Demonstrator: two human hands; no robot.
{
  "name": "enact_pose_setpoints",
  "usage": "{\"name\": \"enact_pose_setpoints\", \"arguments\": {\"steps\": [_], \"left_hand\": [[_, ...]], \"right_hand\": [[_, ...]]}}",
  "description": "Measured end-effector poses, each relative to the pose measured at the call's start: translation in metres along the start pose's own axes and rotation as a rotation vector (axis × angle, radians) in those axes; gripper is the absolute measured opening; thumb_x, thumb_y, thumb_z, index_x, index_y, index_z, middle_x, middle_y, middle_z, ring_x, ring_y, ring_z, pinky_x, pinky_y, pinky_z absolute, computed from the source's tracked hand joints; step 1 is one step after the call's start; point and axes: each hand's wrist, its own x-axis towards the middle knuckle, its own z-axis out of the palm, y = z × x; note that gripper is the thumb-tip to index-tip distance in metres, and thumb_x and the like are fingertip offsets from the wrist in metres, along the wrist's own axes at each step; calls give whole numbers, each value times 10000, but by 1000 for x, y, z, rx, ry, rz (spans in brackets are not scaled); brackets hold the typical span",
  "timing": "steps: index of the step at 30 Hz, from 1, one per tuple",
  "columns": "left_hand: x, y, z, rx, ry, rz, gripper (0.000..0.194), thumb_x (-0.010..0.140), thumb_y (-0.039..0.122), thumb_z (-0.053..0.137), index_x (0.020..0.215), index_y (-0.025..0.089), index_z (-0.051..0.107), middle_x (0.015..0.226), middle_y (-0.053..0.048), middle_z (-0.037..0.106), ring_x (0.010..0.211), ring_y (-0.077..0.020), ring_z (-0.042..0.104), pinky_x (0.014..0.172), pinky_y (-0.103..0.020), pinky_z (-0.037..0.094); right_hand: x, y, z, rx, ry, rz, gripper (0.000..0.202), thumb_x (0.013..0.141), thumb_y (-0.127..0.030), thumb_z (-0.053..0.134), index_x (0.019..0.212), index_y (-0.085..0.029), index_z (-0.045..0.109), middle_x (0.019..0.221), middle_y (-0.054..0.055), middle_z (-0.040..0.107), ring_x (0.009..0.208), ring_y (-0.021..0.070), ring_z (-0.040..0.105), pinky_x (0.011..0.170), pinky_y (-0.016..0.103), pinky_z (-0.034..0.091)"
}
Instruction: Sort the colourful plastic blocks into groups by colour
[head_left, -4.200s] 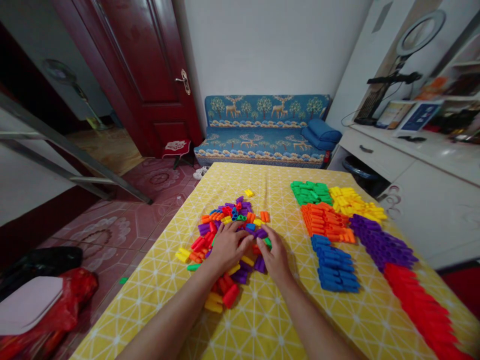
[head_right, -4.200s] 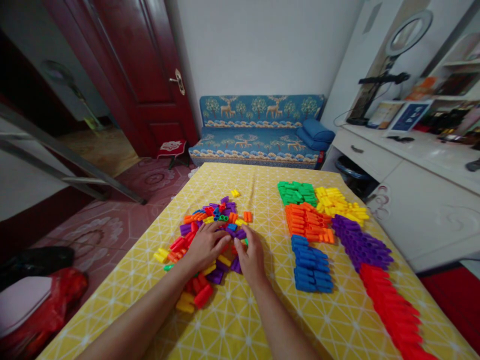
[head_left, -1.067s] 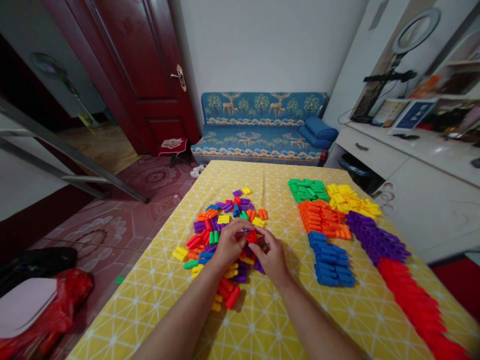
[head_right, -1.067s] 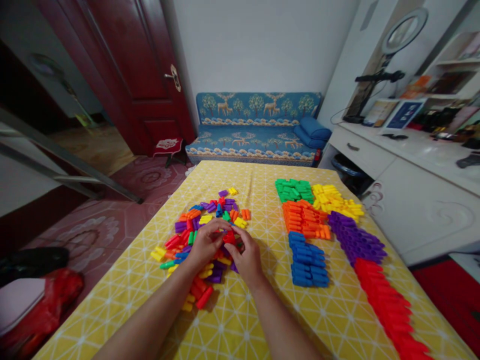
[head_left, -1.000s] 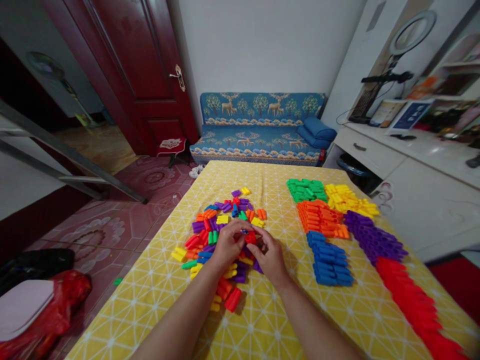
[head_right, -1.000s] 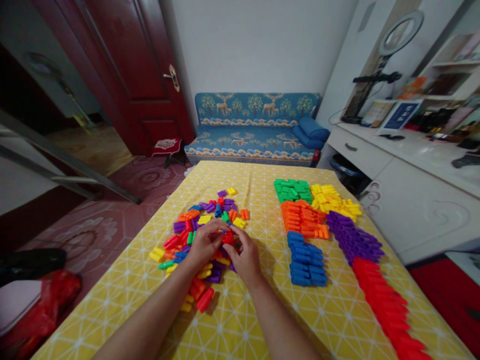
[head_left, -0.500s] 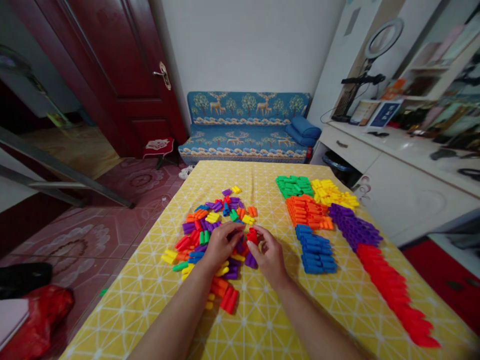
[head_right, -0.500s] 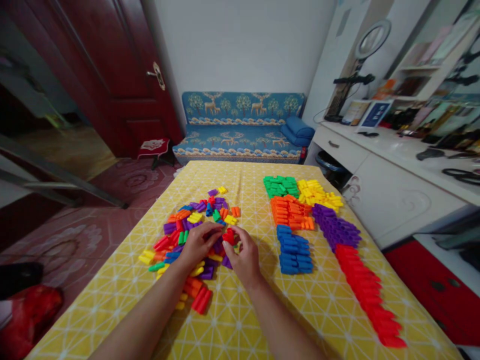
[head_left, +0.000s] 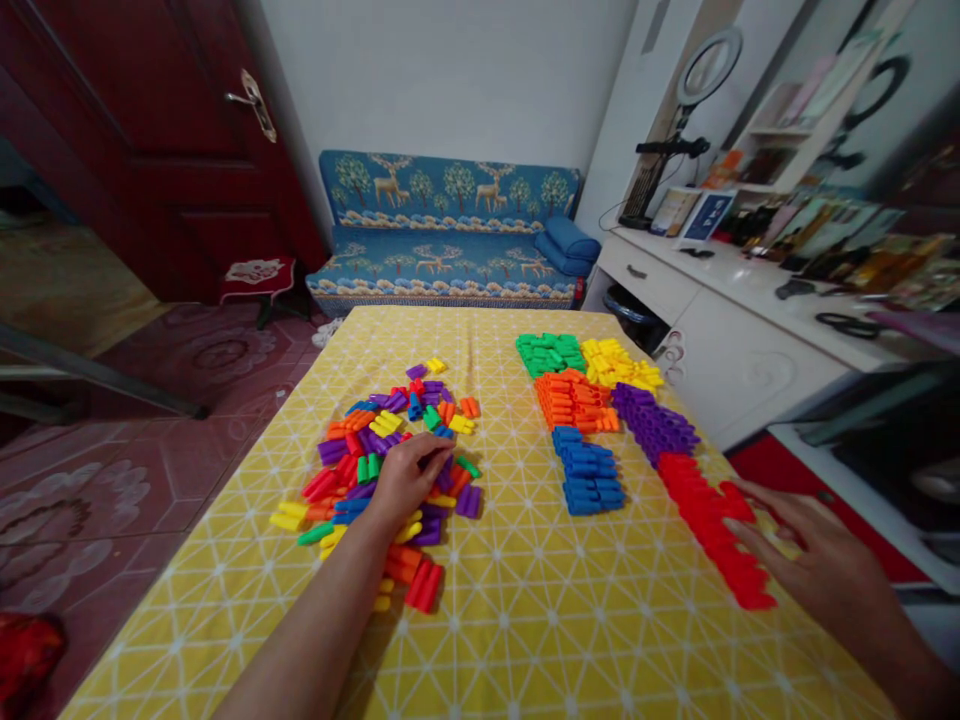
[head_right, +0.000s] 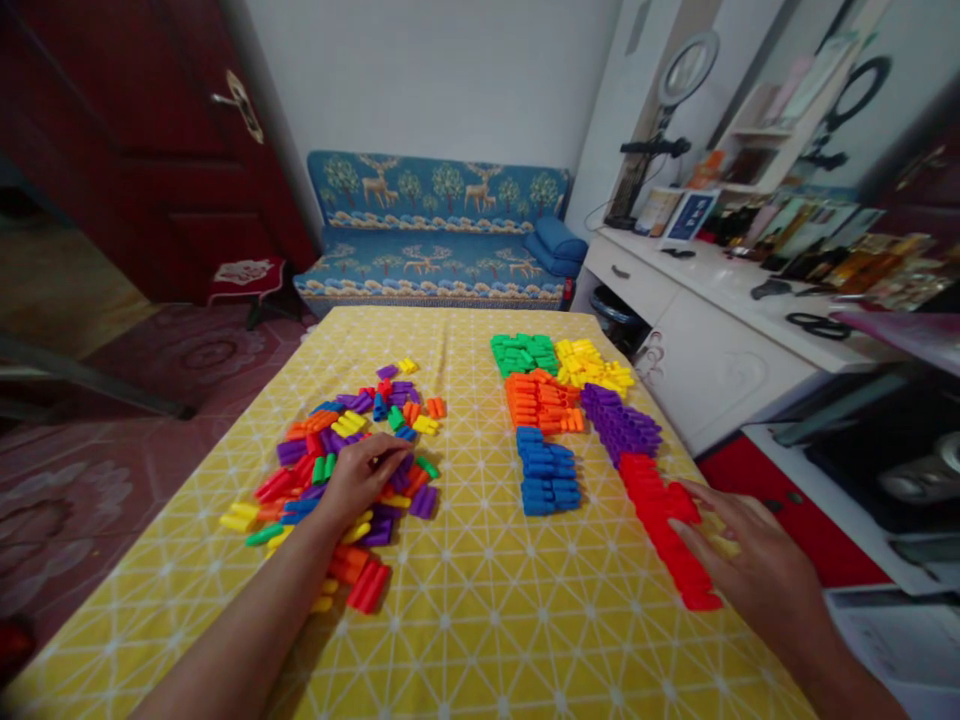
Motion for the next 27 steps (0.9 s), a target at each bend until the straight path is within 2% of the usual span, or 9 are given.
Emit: {"name": "enact_pose_setpoints", "arguments": {"steps": [3, 8, 13, 18, 23, 25, 27], "left_hand": [[0, -1, 0, 0, -8, 1, 154, 881, 217, 574, 934, 185, 715, 885, -53, 739, 810, -176, 690, 751, -277, 537], [-1, -2, 0, -3, -22, -17, 159, 886, 225, 573, 943, 188, 716, 904, -53, 741, 830, -177, 690, 764, -277, 534], [-1, -2, 1, 23, -22, -31, 153, 882, 224, 576, 937, 187, 714, 903, -56, 745, 829, -186, 694, 767, -290, 539], [0, -1, 0, 32, -20, -12, 152, 884, 219, 568, 925, 187, 711, 889, -55, 744, 817, -183, 696, 763, -290, 543], [0, 1, -1, 24, -19, -22, 149, 885, 227, 572, 921, 185, 711, 880, -57, 745, 814, -184, 696, 768, -295, 544], [0, 1, 0, 16, -14, -29, 148, 885, 232, 575, 922, 187, 711, 884, -58, 745, 819, -187, 695, 773, -300, 543], [-1, 2, 0, 10, -7, -31, 148, 884, 228, 575, 921, 187, 712, 886, -60, 744, 822, -187, 694, 776, -304, 542]], "right_hand": [[7, 20, 1, -18, -86, -37, 420, 870, -533, 537, 1199, -284, 618, 1074, 156, 674, 1008, 251, 626, 826, 399, 490], [37, 18, 13, -23, -197, -84, 404, 898, -447, 504, 1236, -259, 618, 1209, 124, 649, 1157, 248, 568, 946, 386, 459], [59, 14, 19, -13, -256, -127, 427, 877, -438, 482, 1202, -214, 645, 1204, 126, 656, 1157, 268, 565, 983, 396, 449], [59, 19, 22, 5, -314, -109, 441, 858, -437, 482, 1194, -207, 650, 1209, 132, 655, 1161, 273, 565, 997, 402, 447], [55, 23, 20, 13, -285, -113, 428, 865, -429, 473, 1198, -217, 639, 1216, 118, 654, 1171, 266, 565, 1016, 417, 443], [57, 13, 19, 25, -235, -125, 404, 868, -433, 485, 1181, -232, 641, 1208, 107, 655, 1164, 264, 570, 1011, 423, 451], [59, -11, 21, 71, -141, -131, 368, 876, -433, 501, 1158, -243, 642, 1186, 94, 661, 1136, 258, 587, 1005, 425, 460]]}}
